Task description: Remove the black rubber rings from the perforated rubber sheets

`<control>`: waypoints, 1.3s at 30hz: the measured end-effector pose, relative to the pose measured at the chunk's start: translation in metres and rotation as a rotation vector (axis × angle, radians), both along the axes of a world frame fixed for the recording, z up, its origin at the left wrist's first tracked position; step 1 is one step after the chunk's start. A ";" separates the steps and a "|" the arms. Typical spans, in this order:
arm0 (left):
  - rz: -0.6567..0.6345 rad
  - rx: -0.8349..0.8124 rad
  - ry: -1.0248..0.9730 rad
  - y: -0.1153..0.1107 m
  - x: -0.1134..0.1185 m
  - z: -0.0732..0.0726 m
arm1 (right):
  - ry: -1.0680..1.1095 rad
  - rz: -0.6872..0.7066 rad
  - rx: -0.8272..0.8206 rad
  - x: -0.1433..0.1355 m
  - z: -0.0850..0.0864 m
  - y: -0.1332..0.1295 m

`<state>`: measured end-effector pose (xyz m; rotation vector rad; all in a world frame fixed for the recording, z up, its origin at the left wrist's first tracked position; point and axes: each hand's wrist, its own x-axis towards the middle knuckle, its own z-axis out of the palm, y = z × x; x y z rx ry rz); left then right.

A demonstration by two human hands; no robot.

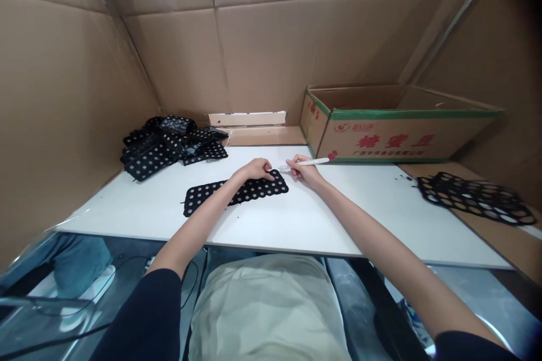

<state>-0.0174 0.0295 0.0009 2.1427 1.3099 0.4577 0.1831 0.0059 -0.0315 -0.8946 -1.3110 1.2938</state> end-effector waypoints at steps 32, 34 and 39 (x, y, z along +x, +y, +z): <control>0.124 0.072 -0.314 -0.011 0.007 -0.024 | -0.031 0.000 0.101 0.002 -0.001 0.003; 0.122 0.096 -0.314 -0.011 0.008 -0.026 | -0.028 0.004 0.109 0.003 -0.002 0.003; 0.122 0.136 -0.307 -0.013 0.010 -0.026 | -0.019 0.003 0.040 0.001 0.000 0.001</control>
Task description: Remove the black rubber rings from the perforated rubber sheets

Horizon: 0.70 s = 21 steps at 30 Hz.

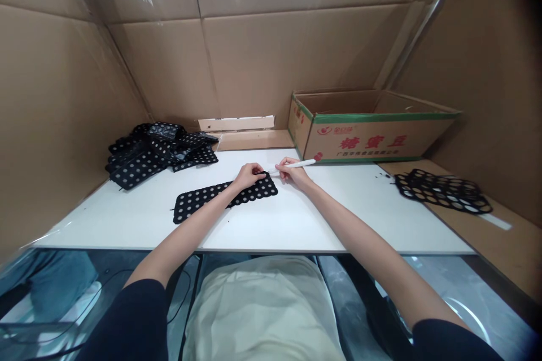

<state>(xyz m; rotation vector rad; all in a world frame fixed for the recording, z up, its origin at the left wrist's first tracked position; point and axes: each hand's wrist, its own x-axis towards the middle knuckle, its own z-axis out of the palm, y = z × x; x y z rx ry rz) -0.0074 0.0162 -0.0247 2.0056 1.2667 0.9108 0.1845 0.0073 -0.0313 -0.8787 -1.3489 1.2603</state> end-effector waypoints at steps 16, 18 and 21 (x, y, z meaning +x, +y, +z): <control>0.119 -0.058 -0.050 -0.003 0.000 0.002 | -0.109 0.010 0.090 -0.002 0.011 -0.012; 0.116 -0.053 -0.059 -0.002 0.000 0.001 | -0.118 0.019 0.093 -0.002 0.011 -0.012; 0.108 -0.041 -0.066 -0.001 0.001 -0.001 | -0.124 0.006 0.099 -0.003 0.011 -0.012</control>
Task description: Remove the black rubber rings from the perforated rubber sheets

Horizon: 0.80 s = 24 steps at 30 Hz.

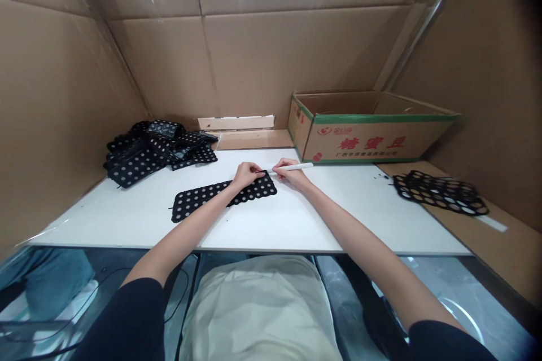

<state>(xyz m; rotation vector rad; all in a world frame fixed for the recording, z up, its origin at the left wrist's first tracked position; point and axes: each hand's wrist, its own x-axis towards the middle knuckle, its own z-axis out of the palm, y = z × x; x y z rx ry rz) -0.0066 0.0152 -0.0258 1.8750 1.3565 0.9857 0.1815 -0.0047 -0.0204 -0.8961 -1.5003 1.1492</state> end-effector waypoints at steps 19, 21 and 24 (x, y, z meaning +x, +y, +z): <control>-0.035 0.063 0.021 0.000 0.006 -0.007 | -0.524 0.033 0.185 -0.004 0.024 0.001; -0.038 0.065 0.024 0.000 0.006 -0.007 | -0.573 0.053 0.201 -0.006 0.027 0.003; -0.047 0.070 0.025 0.000 0.006 -0.007 | -0.576 0.065 0.190 -0.007 0.025 0.007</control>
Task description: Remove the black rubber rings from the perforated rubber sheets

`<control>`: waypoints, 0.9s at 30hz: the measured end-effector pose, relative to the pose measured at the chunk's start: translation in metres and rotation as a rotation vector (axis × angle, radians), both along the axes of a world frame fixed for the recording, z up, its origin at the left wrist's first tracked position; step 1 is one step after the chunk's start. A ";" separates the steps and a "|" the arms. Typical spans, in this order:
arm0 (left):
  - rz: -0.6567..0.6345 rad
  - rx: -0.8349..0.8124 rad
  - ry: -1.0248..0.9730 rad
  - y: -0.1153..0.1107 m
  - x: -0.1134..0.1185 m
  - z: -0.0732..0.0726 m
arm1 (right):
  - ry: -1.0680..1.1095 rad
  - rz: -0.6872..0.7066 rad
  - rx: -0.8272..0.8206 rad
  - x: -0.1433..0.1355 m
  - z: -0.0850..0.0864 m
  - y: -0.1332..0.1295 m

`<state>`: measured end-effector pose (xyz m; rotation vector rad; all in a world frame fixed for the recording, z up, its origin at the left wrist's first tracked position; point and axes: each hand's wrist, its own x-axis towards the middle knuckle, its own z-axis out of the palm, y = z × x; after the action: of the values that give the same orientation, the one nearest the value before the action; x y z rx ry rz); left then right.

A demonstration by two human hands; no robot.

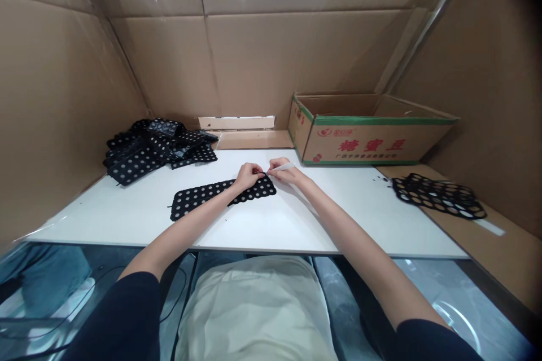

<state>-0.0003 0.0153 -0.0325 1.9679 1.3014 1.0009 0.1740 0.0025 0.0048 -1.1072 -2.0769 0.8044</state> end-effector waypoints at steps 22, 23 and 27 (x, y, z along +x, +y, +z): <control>0.050 -0.022 0.141 -0.001 0.004 0.002 | 0.226 -0.079 -0.067 -0.003 -0.026 -0.002; 0.048 -0.017 0.151 -0.001 0.005 0.001 | 0.225 -0.073 -0.073 -0.003 -0.026 -0.003; 0.040 -0.001 0.187 0.000 0.005 0.001 | 0.245 -0.043 -0.133 0.000 -0.024 -0.007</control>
<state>0.0048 0.0156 -0.0319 2.0831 1.4456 0.8507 0.1741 -0.0050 -0.0196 -1.0617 -1.8121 1.0158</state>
